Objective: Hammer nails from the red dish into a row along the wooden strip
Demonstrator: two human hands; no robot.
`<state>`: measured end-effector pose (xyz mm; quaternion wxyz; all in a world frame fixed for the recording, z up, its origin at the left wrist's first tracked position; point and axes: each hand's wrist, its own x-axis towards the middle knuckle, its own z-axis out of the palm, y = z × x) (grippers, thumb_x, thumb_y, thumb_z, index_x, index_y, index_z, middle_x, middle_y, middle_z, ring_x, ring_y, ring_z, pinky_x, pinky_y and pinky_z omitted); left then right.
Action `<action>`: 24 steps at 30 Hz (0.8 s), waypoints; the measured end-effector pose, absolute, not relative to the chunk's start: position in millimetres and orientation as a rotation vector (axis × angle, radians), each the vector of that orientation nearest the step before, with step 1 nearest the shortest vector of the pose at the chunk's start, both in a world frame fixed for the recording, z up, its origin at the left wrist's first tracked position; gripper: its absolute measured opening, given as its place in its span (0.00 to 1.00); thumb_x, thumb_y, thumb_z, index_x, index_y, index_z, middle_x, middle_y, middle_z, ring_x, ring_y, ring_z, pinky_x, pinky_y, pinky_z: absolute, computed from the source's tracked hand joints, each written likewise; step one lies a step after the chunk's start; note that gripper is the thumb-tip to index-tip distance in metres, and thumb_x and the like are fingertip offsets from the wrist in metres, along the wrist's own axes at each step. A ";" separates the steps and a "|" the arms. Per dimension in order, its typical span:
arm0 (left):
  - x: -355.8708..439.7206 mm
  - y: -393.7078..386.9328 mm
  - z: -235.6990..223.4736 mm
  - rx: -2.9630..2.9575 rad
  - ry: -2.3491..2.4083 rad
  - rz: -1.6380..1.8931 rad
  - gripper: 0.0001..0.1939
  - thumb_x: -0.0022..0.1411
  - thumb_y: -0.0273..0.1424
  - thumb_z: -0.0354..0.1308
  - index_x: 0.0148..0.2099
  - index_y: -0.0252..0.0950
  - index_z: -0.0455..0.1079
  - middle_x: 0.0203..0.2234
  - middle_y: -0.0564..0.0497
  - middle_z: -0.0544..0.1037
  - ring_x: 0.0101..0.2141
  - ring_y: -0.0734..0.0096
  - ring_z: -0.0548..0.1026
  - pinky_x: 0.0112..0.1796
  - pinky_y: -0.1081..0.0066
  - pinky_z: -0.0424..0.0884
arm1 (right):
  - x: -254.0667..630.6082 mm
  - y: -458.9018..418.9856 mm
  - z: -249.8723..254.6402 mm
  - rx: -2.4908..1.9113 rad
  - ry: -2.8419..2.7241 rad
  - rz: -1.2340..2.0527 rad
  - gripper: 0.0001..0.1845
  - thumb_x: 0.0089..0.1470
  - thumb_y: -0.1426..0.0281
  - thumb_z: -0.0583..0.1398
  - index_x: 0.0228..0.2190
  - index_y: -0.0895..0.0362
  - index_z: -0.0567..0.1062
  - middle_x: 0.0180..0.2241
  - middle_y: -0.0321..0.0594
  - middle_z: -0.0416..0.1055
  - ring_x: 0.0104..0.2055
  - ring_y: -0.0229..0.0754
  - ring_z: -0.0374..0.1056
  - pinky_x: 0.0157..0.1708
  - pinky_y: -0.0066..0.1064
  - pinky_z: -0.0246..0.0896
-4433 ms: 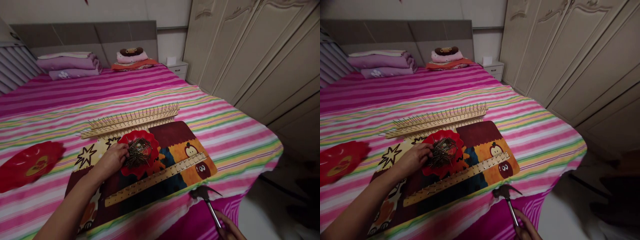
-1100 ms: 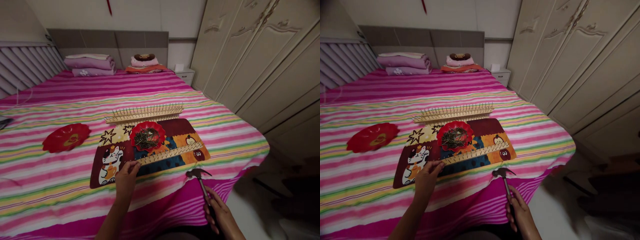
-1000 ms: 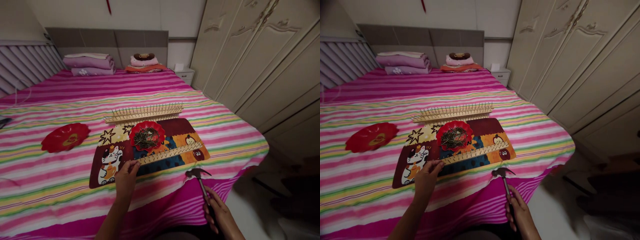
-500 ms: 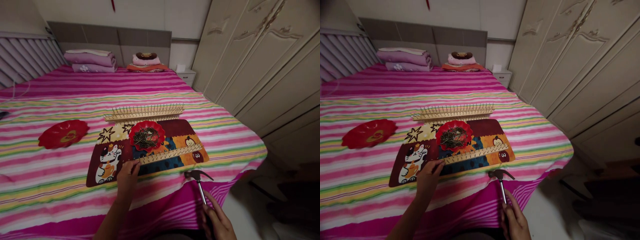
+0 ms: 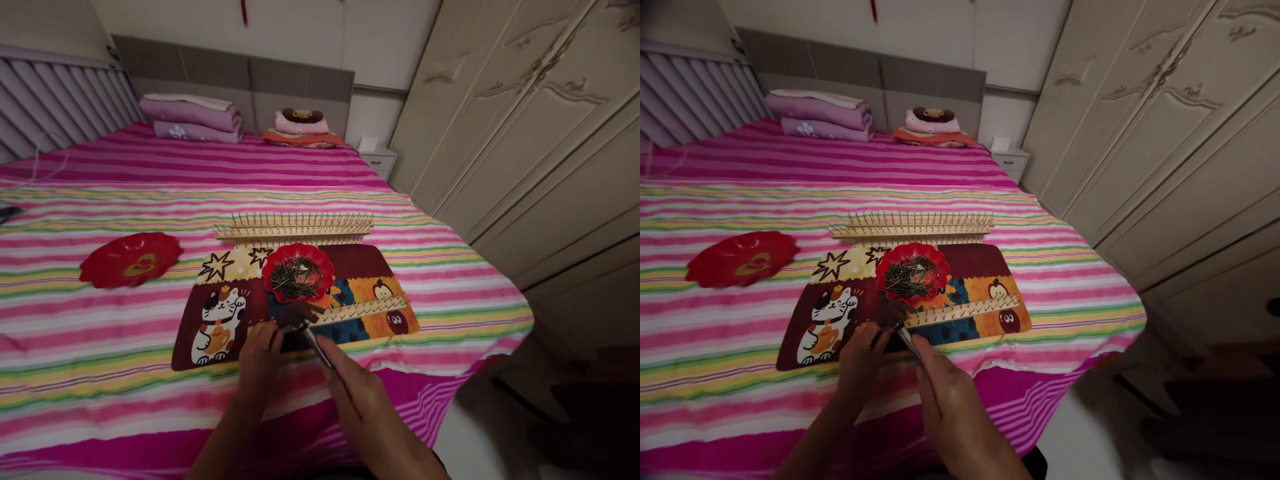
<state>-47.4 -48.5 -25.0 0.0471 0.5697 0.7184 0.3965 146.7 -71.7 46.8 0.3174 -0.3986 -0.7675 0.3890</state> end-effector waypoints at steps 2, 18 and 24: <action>-48.6 -49.0 -24.9 1.740 2.201 1.188 0.09 0.59 0.30 0.50 0.28 0.39 0.69 0.25 0.53 0.74 0.30 0.72 0.73 0.32 0.74 0.68 | 140.4 -67.4 44.6 -1.028 -2.136 0.915 0.27 0.60 0.74 0.48 0.60 0.55 0.57 0.52 0.48 0.69 0.52 0.46 0.67 0.51 0.41 0.64; -48.2 -48.7 -30.9 1.759 2.140 1.273 0.11 0.62 0.35 0.51 0.32 0.39 0.71 0.28 0.54 0.76 0.32 0.73 0.74 0.35 0.76 0.69 | 177.7 -88.7 33.0 -1.146 -2.002 1.072 0.24 0.62 0.70 0.49 0.60 0.56 0.59 0.56 0.44 0.66 0.57 0.41 0.63 0.55 0.31 0.59; -48.7 -49.1 -30.0 1.821 2.143 1.271 0.11 0.62 0.32 0.48 0.31 0.39 0.70 0.26 0.54 0.75 0.30 0.73 0.73 0.32 0.75 0.68 | 148.3 -69.9 41.4 -1.021 -2.096 0.901 0.24 0.61 0.73 0.48 0.58 0.57 0.60 0.53 0.46 0.69 0.55 0.42 0.65 0.52 0.34 0.63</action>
